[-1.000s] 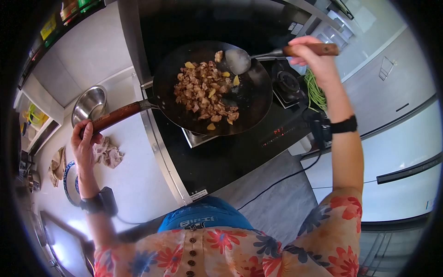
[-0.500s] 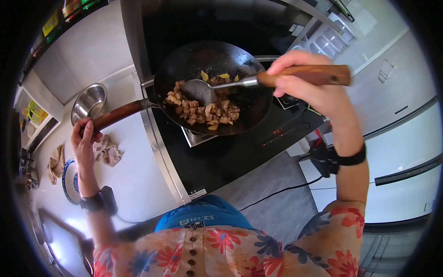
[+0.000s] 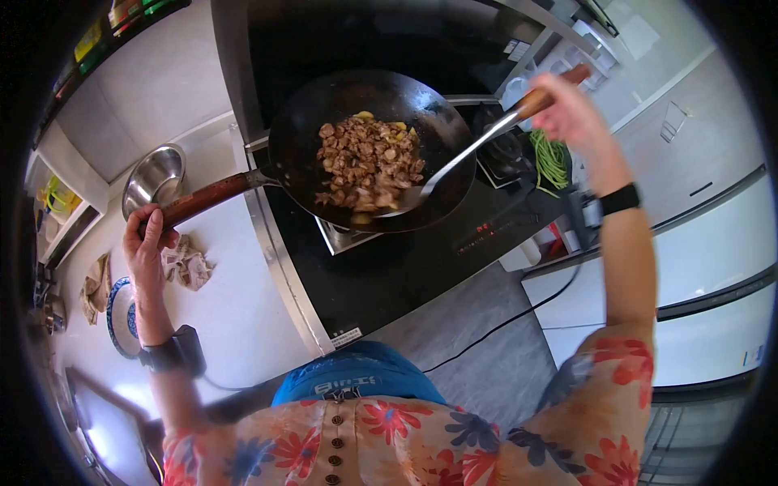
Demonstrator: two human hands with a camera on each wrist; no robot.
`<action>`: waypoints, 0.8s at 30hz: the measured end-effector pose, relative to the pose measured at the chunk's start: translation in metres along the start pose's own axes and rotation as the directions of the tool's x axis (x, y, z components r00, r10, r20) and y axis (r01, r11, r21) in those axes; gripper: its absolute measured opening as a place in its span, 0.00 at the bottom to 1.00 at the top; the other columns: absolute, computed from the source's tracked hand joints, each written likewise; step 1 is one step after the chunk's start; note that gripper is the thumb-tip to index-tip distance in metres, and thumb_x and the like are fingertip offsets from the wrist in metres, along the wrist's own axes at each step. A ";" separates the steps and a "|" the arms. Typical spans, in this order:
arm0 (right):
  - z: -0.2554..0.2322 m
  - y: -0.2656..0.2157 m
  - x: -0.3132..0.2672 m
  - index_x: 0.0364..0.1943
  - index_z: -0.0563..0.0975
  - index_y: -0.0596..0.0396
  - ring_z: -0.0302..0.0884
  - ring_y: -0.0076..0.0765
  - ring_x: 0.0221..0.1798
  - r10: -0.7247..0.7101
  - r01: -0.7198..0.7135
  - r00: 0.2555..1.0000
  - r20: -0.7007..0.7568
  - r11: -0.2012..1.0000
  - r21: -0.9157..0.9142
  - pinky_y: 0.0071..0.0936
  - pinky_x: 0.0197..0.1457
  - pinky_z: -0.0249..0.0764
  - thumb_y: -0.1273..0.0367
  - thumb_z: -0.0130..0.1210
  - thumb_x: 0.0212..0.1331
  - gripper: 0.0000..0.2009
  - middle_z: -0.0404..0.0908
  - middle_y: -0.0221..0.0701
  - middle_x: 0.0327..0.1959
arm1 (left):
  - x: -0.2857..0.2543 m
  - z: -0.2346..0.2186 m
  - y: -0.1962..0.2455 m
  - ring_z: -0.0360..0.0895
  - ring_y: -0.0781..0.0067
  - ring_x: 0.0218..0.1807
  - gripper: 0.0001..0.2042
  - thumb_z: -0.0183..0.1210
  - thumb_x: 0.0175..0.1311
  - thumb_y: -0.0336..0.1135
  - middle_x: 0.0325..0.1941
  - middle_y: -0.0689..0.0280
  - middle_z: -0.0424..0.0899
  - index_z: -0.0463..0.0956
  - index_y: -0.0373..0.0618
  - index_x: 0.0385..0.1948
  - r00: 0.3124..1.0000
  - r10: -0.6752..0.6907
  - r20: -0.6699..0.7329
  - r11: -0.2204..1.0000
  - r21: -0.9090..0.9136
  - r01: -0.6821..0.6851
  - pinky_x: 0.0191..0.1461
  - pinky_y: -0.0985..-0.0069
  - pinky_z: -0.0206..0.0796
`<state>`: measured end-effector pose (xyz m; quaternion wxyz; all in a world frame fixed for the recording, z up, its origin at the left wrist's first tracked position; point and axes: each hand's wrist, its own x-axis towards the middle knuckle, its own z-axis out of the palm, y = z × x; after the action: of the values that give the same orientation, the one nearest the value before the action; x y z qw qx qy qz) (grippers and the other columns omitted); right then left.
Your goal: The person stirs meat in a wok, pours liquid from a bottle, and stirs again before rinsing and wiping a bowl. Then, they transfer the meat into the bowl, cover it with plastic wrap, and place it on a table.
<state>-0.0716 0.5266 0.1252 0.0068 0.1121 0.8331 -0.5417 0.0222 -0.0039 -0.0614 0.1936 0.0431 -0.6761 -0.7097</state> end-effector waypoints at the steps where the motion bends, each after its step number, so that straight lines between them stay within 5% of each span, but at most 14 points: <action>1: 0.024 0.022 -0.003 0.24 0.73 0.52 0.73 0.22 0.15 0.019 -0.007 0.997 -0.069 0.986 0.168 0.16 0.12 0.62 0.56 0.55 0.48 0.14 0.77 0.31 0.17 | 0.001 0.001 0.000 0.71 0.83 0.21 0.10 0.55 0.58 0.36 0.22 0.71 0.72 0.71 0.40 0.36 1.000 -0.007 -0.003 1.000 0.004 0.007 0.24 0.87 0.62; 3: 0.051 0.052 -0.002 0.29 0.74 0.53 0.75 0.27 0.17 0.136 -0.124 0.991 -0.006 0.922 0.367 0.18 0.16 0.65 0.57 0.56 0.48 0.14 0.78 0.32 0.21 | 0.000 0.001 0.000 0.71 0.83 0.21 0.10 0.55 0.58 0.36 0.22 0.71 0.72 0.71 0.40 0.37 1.000 -0.001 -0.011 1.000 -0.002 0.001 0.24 0.87 0.62; 6: 0.058 0.042 -0.014 0.33 0.74 0.56 0.75 0.26 0.17 -0.076 0.075 0.997 -0.015 0.918 0.389 0.19 0.19 0.69 0.57 0.54 0.50 0.16 0.78 0.35 0.21 | -0.002 0.000 0.003 0.71 0.83 0.21 0.11 0.56 0.58 0.36 0.22 0.70 0.72 0.71 0.39 0.37 1.000 0.002 -0.009 1.000 0.013 -0.002 0.24 0.87 0.62; 11: -0.009 -0.036 -0.037 0.30 0.74 0.55 0.71 0.20 0.14 -0.286 0.265 0.950 -0.129 0.951 -0.156 0.13 0.17 0.66 0.55 0.55 0.45 0.17 0.76 0.31 0.18 | -0.002 0.002 0.002 0.70 0.83 0.20 0.11 0.56 0.58 0.35 0.21 0.71 0.72 0.71 0.39 0.37 1.000 -0.002 -0.015 1.000 -0.009 0.002 0.24 0.87 0.62; 14: -0.012 -0.041 -0.040 0.29 0.74 0.54 0.70 0.19 0.14 -0.279 0.233 0.953 -0.121 0.924 -0.303 0.11 0.16 0.65 0.56 0.55 0.45 0.16 0.76 0.30 0.18 | -0.002 0.002 0.002 0.70 0.83 0.20 0.11 0.56 0.58 0.35 0.22 0.70 0.72 0.71 0.39 0.37 1.000 0.002 -0.021 1.000 -0.016 -0.003 0.23 0.87 0.62; 18: 0.047 0.024 -0.018 0.29 0.74 0.55 0.73 0.23 0.15 -0.143 0.161 0.973 -0.182 0.983 0.085 0.17 0.19 0.71 0.59 0.56 0.46 0.14 0.76 0.32 0.19 | -0.002 0.003 0.002 0.70 0.83 0.20 0.11 0.56 0.58 0.36 0.22 0.70 0.72 0.71 0.39 0.37 1.000 0.005 -0.019 1.000 0.015 -0.004 0.23 0.87 0.62; 20: 0.072 0.042 -0.019 0.32 0.74 0.58 0.75 0.25 0.18 -0.230 0.246 0.969 -0.092 0.933 0.261 0.18 0.21 0.71 0.63 0.54 0.50 0.12 0.77 0.35 0.22 | -0.001 0.002 0.002 0.70 0.83 0.20 0.11 0.56 0.58 0.36 0.22 0.70 0.72 0.71 0.39 0.36 1.000 0.011 -0.018 1.000 0.024 -0.010 0.23 0.87 0.62; 24: 0.057 0.014 -0.031 0.35 0.73 0.59 0.75 0.24 0.21 -0.444 0.447 0.895 -0.053 0.887 0.116 0.17 0.25 0.70 0.65 0.53 0.51 0.12 0.77 0.34 0.25 | -0.001 0.001 0.000 0.71 0.83 0.20 0.11 0.56 0.58 0.36 0.21 0.71 0.72 0.71 0.39 0.36 1.000 0.010 -0.008 1.000 0.000 -0.010 0.23 0.87 0.61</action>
<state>-0.0448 0.4748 0.0933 -0.1350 -0.0747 0.8011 -0.5784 0.0230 -0.0028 -0.0620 0.1998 0.0428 -0.6754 -0.7086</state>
